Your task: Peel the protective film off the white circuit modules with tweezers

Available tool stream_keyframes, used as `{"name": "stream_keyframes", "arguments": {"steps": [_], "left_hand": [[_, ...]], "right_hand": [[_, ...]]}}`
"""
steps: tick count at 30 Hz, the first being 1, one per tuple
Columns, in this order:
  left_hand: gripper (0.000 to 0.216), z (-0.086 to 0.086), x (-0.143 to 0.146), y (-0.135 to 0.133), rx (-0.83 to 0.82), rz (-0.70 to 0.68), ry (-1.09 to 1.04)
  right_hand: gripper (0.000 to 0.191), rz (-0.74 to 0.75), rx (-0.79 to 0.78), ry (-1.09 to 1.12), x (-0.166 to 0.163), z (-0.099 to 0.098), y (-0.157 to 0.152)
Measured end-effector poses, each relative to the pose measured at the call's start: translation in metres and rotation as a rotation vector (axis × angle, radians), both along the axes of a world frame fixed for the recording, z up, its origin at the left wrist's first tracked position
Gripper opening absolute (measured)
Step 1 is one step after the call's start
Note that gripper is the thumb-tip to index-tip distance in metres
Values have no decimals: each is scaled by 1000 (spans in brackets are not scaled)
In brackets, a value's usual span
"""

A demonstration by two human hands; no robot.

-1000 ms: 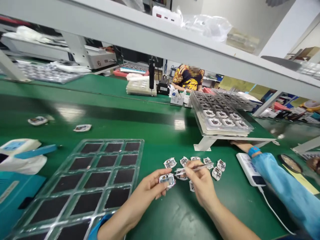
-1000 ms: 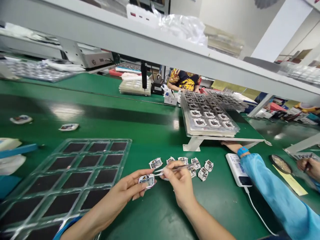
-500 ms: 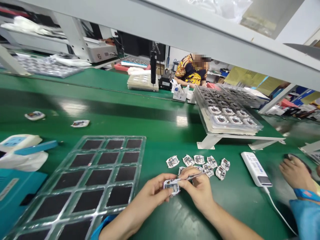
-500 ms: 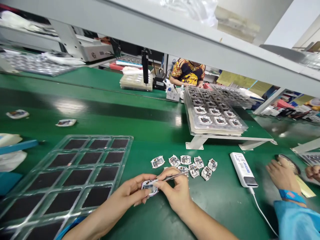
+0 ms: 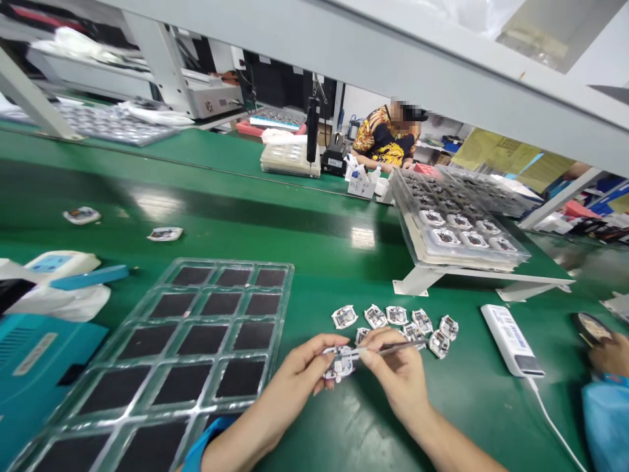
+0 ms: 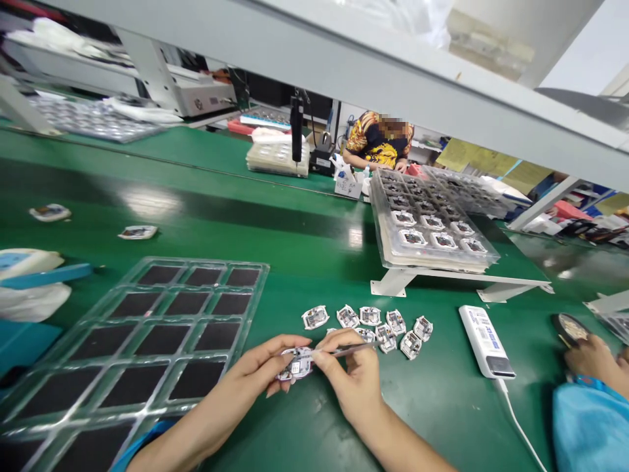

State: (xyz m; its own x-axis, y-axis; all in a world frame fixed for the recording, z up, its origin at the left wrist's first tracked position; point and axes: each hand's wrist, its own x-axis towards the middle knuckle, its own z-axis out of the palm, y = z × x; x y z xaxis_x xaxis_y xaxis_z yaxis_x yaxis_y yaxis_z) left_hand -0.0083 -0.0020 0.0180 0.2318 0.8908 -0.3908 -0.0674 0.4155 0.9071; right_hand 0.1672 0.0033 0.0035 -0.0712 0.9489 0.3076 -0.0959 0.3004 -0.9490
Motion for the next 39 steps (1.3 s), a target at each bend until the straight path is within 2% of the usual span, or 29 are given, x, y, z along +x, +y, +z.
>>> {"name": "stream_keyframes", "arguments": {"steps": [3, 9, 12, 14, 18, 26, 28, 34, 39], "left_hand": [[43, -4, -1, 0, 0, 11, 17], [41, -10, -3, 0, -1, 6, 12], [41, -11, -2, 0, -51, 26, -21], [42, -9, -2, 0, -104, 43, -59], [42, -2, 0, -1, -182, 54, -112], [50, -2, 1, 0, -157, 2, -98], [47, -2, 0, 1, -119, -20, -68], [40, -6, 0, 2, 63, -31, 46], [37, -13, 1, 0, 140, -46, 96]], "right_hand": [[7, 28, -142, 87, 1, 0, 3], [15, 99, -303, 135, 1, -1, 7], [20, 86, -400, 133, 2, -4, 7], [20, 56, -386, 146, 2, -5, 7], [12, 13, -232, 182, -1, -3, 5], [8, 22, -46, 53, -3, 0, 1], [8, 3, -73, 54, -1, 0, 2], [15, -2, -304, 123, 2, -2, 6], [21, 17, -382, 135, 0, -3, 7]]}}
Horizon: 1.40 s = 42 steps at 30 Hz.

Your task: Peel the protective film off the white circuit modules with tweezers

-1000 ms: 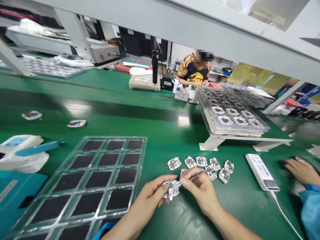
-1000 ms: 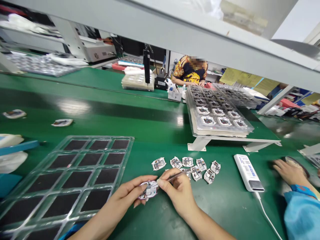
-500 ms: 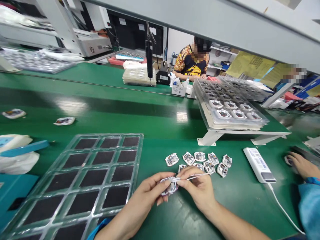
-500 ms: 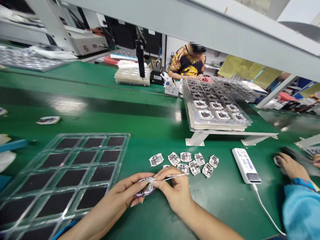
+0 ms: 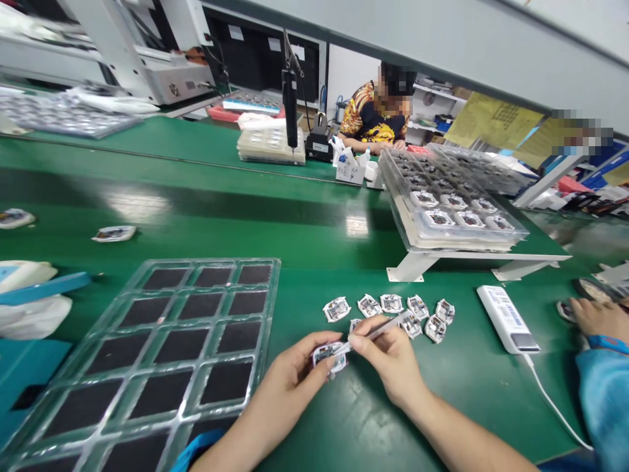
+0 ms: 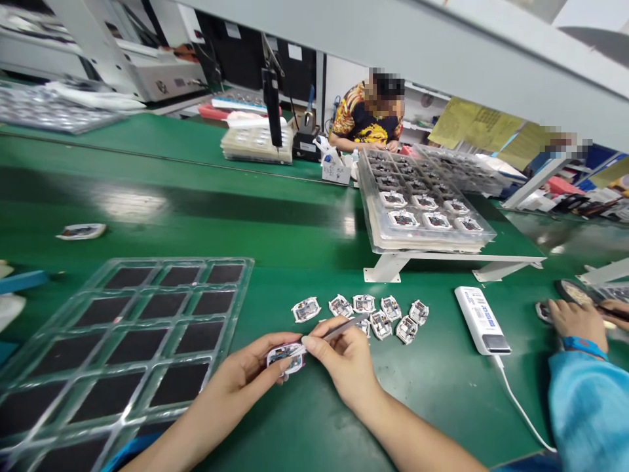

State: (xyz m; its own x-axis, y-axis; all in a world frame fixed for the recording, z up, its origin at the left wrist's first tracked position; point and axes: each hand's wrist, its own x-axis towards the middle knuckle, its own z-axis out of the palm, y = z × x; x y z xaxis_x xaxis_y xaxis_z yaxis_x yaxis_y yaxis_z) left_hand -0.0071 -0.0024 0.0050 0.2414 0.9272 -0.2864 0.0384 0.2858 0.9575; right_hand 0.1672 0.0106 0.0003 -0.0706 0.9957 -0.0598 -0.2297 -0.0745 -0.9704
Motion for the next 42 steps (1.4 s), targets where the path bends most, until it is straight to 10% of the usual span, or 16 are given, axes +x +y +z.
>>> {"name": "stream_keyframes", "arguments": {"steps": [42], "left_hand": [[38, 0, 0, -2, 16, 52, -40]], "right_hand": [[11, -72, 169, -68, -7, -2, -7]]}}
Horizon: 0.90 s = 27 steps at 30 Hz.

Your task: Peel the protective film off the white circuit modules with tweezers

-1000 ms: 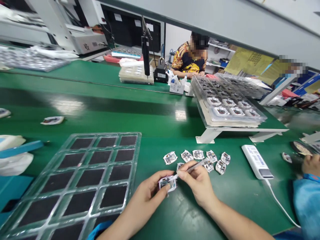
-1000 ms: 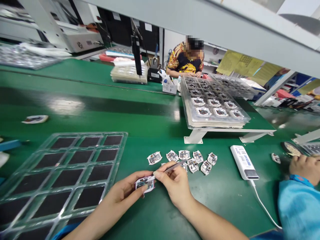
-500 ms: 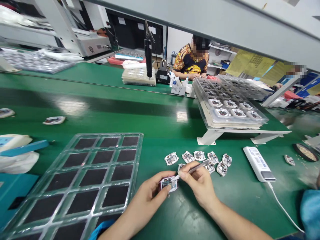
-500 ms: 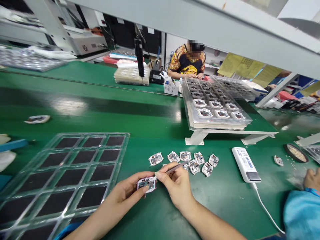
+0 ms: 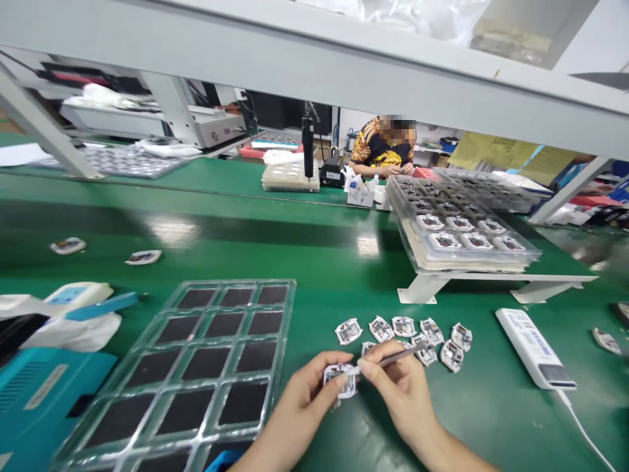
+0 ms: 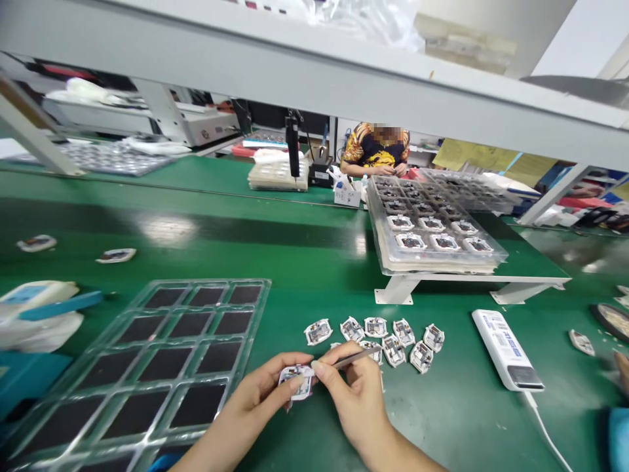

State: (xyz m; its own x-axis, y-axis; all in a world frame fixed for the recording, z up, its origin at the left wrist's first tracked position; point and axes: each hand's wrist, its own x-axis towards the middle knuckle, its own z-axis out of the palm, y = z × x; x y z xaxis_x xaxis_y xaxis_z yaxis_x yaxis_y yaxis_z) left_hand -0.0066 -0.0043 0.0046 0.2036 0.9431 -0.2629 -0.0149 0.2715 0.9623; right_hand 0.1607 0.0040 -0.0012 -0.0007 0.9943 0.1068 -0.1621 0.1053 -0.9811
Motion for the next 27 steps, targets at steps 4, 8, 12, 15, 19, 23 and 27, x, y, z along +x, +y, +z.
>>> {"name": "stream_keyframes", "arguments": {"steps": [4, 8, 12, 15, 19, 23, 27], "left_hand": [[39, -2, 2, -1, -5, 44, -7], [41, -3, 2, -1, -12, 81, 3], [40, -1, 2, -1, -22, 100, 24], [41, -1, 3, 0, -66, 105, -3], [45, -1, 2, 0, -152, 88, -75], [47, 0, 1, -1, -159, 68, -130], [45, 2, 3, -1, -162, 38, -145]], "right_hand": [[9, 7, 53, -5, -3, 1, -2], [7, -10, 153, -84, -6, 2, -6], [12, -25, 283, -187, -5, 1, -10], [14, -33, 315, -242, -1, -2, -10], [10, -40, 213, -153, 4, -5, -4], [6, 21, 96, -45, 4, -6, -1], [5, 51, 81, -67, 2, -2, -1]]}}
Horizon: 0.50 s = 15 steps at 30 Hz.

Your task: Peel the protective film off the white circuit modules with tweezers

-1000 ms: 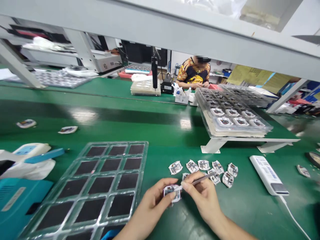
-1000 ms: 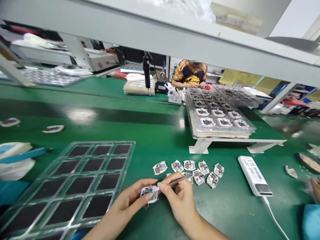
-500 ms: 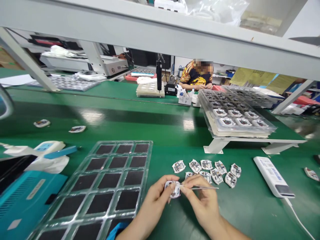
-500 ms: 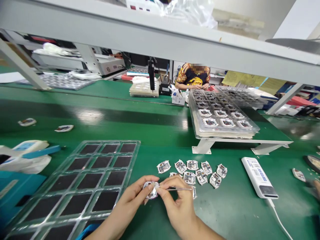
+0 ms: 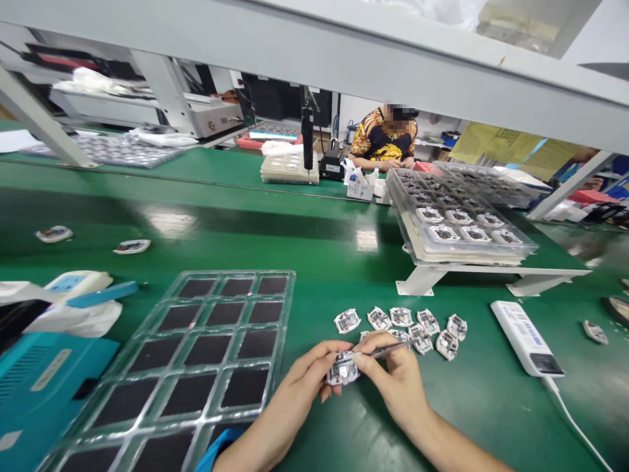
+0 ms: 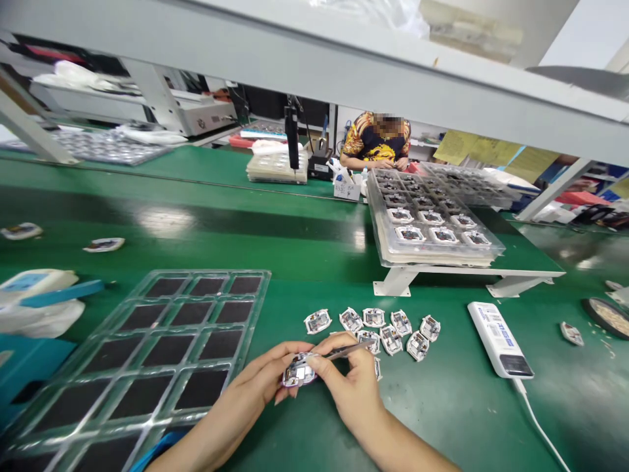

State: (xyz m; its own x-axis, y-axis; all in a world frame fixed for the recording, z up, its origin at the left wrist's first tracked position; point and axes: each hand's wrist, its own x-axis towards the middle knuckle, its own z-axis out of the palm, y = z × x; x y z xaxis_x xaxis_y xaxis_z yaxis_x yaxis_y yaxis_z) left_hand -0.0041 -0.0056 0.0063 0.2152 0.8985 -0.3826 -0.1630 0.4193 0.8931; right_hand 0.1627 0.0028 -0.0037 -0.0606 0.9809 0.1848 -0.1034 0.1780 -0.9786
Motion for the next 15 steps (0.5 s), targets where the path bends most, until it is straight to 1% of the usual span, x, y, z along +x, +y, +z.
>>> {"name": "stream_keyframes", "arguments": {"steps": [3, 6, 8, 11, 15], "left_hand": [[42, 0, 1, -1, 2, -7, 21], [39, 1, 2, -1, 9, -32, 33], [36, 1, 2, -1, 5, -32, 26], [33, 3, 1, -1, 12, -21, 21], [31, 3, 0, -2, 62, -17, 62]], "right_hand": [[8, 31, -42, 1, 1, 2, 1], [13, 62, -131, 37, 2, 2, 4], [15, 58, -172, 53, 3, 2, 5], [15, 4, -150, 38, 4, 0, 5], [16, -47, -116, -13, 3, -4, 2]]}}
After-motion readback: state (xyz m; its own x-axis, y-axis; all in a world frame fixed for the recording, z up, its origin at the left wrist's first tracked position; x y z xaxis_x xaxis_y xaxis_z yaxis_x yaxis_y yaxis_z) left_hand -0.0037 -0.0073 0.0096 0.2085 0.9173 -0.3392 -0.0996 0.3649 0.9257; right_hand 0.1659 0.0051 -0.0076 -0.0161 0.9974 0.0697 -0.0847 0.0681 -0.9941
